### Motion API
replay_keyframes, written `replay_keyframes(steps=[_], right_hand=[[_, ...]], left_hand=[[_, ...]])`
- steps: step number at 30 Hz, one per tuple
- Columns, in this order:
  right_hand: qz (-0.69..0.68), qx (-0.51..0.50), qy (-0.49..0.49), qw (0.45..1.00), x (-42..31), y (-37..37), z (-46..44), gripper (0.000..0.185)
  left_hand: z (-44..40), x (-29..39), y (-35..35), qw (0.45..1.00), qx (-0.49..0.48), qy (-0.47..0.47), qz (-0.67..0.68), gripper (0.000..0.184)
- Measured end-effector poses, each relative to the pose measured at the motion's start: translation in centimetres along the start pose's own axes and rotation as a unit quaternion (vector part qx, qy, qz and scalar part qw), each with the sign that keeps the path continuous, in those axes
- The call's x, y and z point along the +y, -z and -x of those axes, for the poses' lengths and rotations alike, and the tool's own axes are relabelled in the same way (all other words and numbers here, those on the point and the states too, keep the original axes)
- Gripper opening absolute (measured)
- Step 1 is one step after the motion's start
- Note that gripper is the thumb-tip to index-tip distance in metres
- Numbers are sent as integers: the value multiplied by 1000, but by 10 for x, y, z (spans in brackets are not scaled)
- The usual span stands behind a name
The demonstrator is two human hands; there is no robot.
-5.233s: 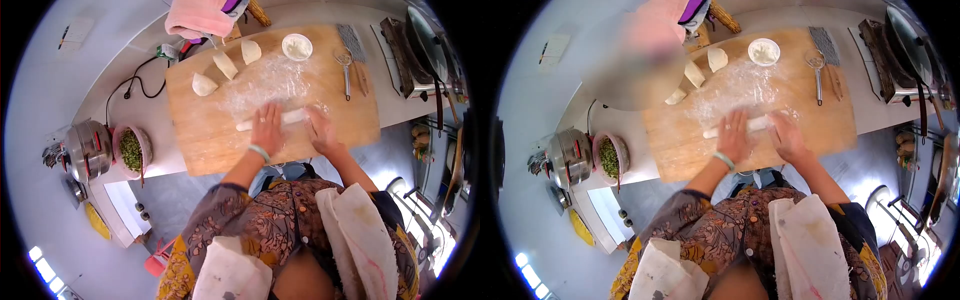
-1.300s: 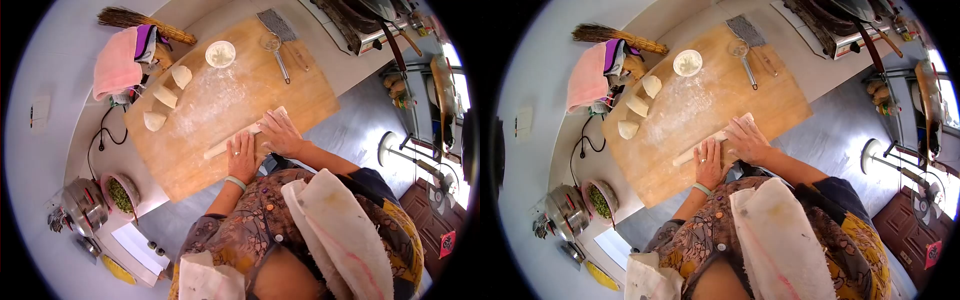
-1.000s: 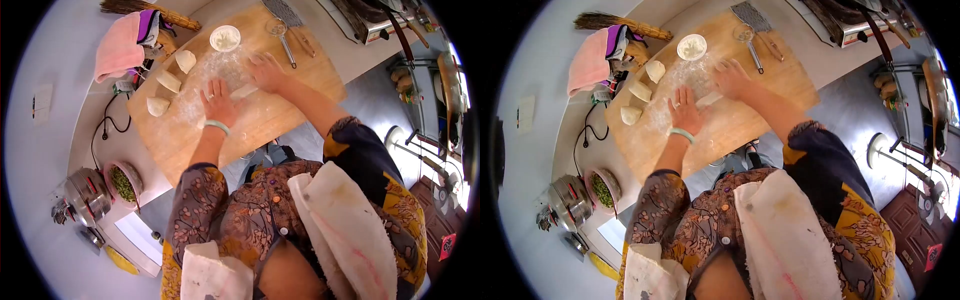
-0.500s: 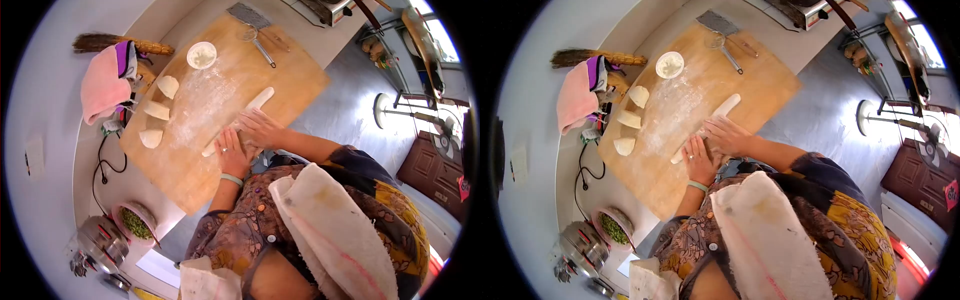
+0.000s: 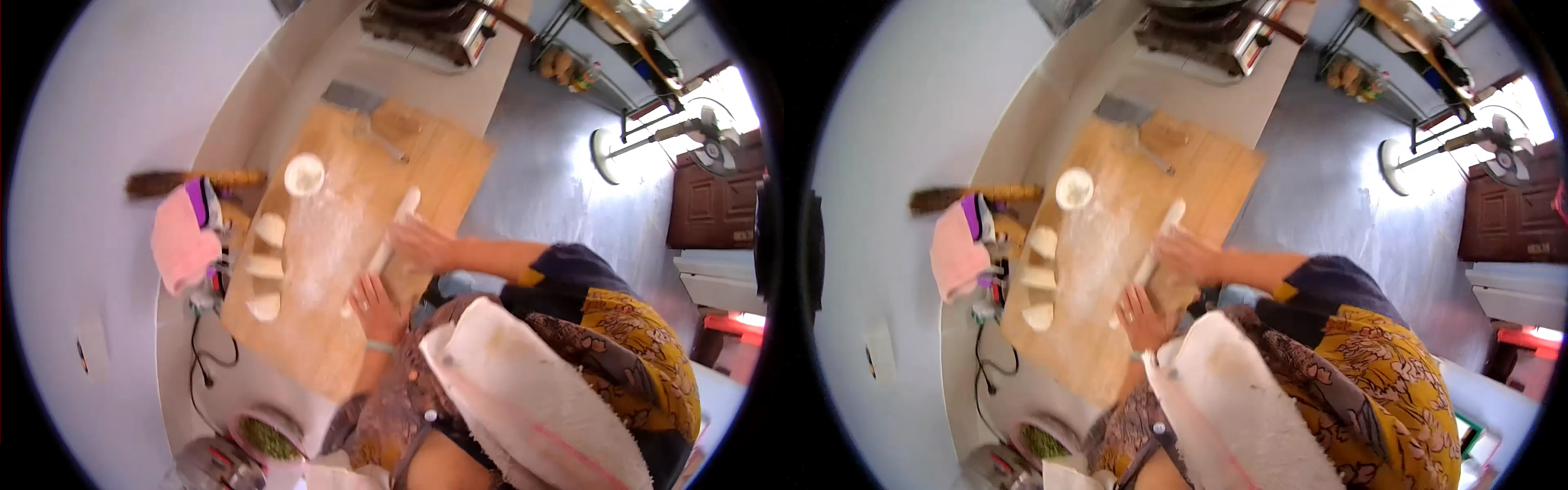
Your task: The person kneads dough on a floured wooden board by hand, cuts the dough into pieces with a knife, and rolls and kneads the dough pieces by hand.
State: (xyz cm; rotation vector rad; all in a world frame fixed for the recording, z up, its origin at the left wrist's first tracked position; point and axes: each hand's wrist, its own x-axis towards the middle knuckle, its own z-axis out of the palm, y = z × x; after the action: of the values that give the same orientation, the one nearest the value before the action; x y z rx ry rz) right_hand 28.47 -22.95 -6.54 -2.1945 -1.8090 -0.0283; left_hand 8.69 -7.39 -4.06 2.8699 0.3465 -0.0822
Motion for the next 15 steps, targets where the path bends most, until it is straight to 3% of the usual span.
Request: replay_keyframes(steps=[2,4,6,9,12,15], right_hand=[[-59,-143,-66,986,-12,48,-10,79],[-90,-60,-58,992,4,23,-22,80],[-43,-95,-78,991,20,26,-73,78],[-43,-46,-130,990,48,15,-130,76],[-25,-52,-179,982,51,14,-127,74],[20,-8,-109,994,44,9,-67,71]], left_hand=[[10,-2,-11,999,-35,12,20,99],[-12,-1,12,999,-31,43,10,98],[-44,-29,14,997,-3,76,-7,99],[-81,-65,37,995,-17,101,3,100],[-76,-74,34,996,-27,88,2,102],[-41,-44,23,996,-49,80,-6,100]])
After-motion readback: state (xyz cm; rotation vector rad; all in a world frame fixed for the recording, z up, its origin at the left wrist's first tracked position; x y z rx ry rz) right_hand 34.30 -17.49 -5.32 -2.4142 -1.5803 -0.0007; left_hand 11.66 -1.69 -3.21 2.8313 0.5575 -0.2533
